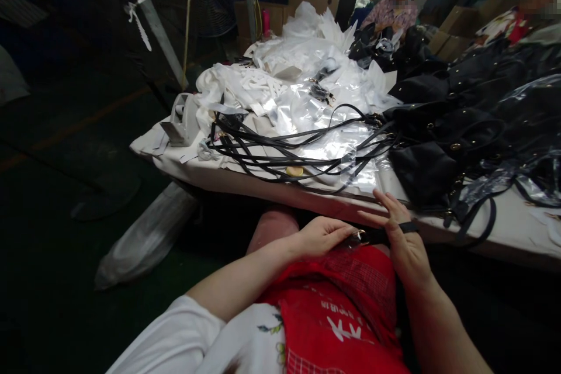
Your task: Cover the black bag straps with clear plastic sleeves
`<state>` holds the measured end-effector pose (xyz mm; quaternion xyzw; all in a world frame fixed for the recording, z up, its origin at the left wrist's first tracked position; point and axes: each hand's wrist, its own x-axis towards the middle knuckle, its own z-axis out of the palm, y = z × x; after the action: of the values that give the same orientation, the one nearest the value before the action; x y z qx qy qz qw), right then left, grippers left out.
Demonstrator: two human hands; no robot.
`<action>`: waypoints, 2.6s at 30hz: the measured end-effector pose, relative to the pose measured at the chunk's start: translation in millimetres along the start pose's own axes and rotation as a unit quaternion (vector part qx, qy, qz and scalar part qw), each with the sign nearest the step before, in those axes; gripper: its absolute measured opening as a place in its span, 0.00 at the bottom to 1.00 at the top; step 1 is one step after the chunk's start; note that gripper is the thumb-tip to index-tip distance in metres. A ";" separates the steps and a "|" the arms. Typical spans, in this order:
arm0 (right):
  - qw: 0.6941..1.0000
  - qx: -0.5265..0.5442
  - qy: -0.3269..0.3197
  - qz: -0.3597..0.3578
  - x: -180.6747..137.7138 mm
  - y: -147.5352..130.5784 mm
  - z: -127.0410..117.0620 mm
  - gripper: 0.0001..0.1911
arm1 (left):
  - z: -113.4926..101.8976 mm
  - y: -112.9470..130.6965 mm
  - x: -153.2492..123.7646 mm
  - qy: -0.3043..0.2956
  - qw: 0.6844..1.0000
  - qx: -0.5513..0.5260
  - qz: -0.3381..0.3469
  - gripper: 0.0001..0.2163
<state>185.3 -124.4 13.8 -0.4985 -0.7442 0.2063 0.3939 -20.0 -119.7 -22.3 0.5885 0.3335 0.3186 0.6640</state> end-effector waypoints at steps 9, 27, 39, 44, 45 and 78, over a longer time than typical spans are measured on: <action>0.995 -0.066 -0.004 -0.073 32.7 -11.0 19.9 0.27 | 6.9 31.8 18.9 0.106 0.984 0.105 0.101 0.23; 0.979 -0.109 0.043 -0.166 60.7 -38.7 3.8 0.27 | -24.6 14.4 -17.7 -0.027 0.993 0.099 -0.062 0.05; 0.975 -0.126 0.033 -0.177 52.4 -47.2 8.8 0.20 | -25.5 11.9 -7.3 -0.036 0.995 0.063 -0.069 0.15; 0.972 -0.133 0.033 -0.189 44.7 -46.5 12.1 0.21 | -25.7 8.4 -11.4 -0.018 0.997 0.033 -0.074 0.17; 0.972 -0.134 0.036 -0.190 43.6 -45.3 12.9 0.21 | -25.5 8.6 -13.5 -0.020 0.997 0.028 -0.072 0.18; 0.961 -0.176 0.168 -0.129 5.4 -7.1 -3.8 0.20 | -7.3 -12.5 -41.3 0.047 0.997 0.048 -0.047 0.19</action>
<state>183.2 -122.8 23.0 -0.4870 -0.7502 -0.0674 0.4421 -49.2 -150.5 -32.6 0.5879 0.4064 0.2982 0.6327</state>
